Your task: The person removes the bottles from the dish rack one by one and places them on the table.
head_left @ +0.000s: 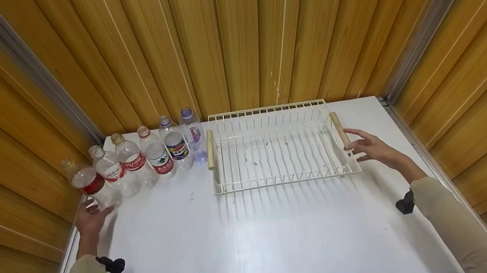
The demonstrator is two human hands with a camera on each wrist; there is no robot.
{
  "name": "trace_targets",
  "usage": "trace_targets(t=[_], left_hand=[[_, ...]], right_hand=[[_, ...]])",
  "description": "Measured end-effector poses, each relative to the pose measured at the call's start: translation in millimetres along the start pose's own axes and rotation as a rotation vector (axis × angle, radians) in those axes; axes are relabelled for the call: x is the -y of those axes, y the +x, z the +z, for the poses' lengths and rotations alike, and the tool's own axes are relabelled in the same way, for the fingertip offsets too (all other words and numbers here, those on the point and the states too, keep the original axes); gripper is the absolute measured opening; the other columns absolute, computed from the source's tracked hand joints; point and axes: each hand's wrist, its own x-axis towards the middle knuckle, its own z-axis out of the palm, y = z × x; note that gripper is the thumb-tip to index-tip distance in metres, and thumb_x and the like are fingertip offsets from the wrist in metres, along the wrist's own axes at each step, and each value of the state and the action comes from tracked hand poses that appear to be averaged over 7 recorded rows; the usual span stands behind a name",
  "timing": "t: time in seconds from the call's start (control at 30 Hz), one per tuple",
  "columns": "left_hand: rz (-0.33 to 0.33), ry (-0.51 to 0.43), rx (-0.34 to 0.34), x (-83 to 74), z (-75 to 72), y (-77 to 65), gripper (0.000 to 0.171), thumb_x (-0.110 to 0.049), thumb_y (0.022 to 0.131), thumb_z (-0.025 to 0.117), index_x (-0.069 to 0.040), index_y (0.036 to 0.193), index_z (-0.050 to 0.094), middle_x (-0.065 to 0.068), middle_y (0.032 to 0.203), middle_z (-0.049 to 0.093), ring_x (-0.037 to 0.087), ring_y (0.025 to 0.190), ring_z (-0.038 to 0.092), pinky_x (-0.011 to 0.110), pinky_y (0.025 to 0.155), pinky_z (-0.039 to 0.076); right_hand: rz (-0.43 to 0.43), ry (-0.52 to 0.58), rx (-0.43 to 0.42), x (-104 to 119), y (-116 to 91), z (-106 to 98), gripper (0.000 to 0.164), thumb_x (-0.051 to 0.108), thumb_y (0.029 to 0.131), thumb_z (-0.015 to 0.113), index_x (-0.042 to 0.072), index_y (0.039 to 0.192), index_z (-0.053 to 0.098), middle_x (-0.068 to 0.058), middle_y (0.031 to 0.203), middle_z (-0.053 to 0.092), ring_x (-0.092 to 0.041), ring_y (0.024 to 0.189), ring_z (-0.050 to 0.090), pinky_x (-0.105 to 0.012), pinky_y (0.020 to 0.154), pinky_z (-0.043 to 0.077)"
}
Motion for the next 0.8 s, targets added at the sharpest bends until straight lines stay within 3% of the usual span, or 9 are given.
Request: trace_targets(t=[0.07,0.13,0.23,0.33,0.47,0.63,0.8], left_hand=[[-0.008,-0.016,0.008,0.8,-4.9,-5.7,0.079,-0.018,0.094,0.073,0.001,0.156,0.028,0.027,0.152,0.041,0.029,0.127,0.049,0.019,0.086,0.053],[-0.008,-0.042,0.008,2.1,-10.4,-12.5,0.074,-0.019,0.094,0.074,0.001,0.153,0.034,0.020,0.141,0.051,0.015,0.112,0.055,0.013,0.076,0.052],[0.008,-0.082,0.017,4.9,-18.5,-24.3,0.061,-0.018,0.094,0.075,0.001,0.143,0.045,0.000,0.114,0.064,-0.001,0.090,0.057,0.015,0.076,0.054],[0.030,-0.072,0.064,7.6,-25.6,-35.6,0.053,-0.022,0.095,0.073,0.001,0.137,0.050,-0.019,0.092,0.063,-0.006,0.084,0.060,0.018,0.078,0.056],[0.056,0.015,0.180,6.7,-30.6,-47.3,0.061,-0.036,0.098,0.068,0.002,0.142,0.047,-0.028,0.092,0.061,-0.007,0.091,0.061,0.018,0.084,0.056],[0.105,0.078,0.282,-5.8,-27.5,-60.9,0.064,-0.040,0.101,0.064,0.002,0.146,0.045,-0.020,0.106,0.068,-0.008,0.094,0.061,0.019,0.088,0.056],[0.205,0.124,0.367,-28.5,-15.1,-77.2,0.062,-0.039,0.102,0.063,0.000,0.148,0.046,0.013,0.129,0.067,-0.007,0.099,0.063,0.018,0.088,0.055]], right_hand=[[0.005,0.001,-0.004,-1,0,0,0.065,0.032,0.108,0.050,0.017,0.164,0.019,-0.035,0.147,0.048,-0.045,0.128,0.055,-0.058,0.104,0.051],[0.008,0.000,-0.002,-1,0,0,0.066,0.034,0.108,0.050,0.018,0.164,0.018,-0.035,0.149,0.046,-0.048,0.130,0.053,-0.060,0.105,0.050],[0.021,0.010,0.006,-2,-1,1,0.067,0.035,0.108,0.050,0.019,0.164,0.017,-0.035,0.151,0.044,-0.050,0.131,0.051,-0.060,0.105,0.050],[0.027,0.019,0.018,-4,-2,1,0.067,0.034,0.109,0.049,0.018,0.165,0.015,-0.035,0.153,0.041,-0.051,0.132,0.050,-0.060,0.106,0.049],[0.032,0.023,0.013,-4,-2,-1,0.067,0.035,0.109,0.049,0.019,0.165,0.015,-0.034,0.154,0.040,-0.051,0.133,0.049,-0.060,0.106,0.049],[0.027,0.020,0.020,-2,0,-3,0.068,0.036,0.108,0.049,0.020,0.165,0.015,-0.034,0.156,0.038,-0.050,0.133,0.049,-0.062,0.107,0.047],[0.032,0.020,0.027,0,1,-2,0.068,0.036,0.108,0.049,0.019,0.165,0.015,-0.035,0.155,0.038,-0.049,0.132,0.050,-0.062,0.107,0.047]])
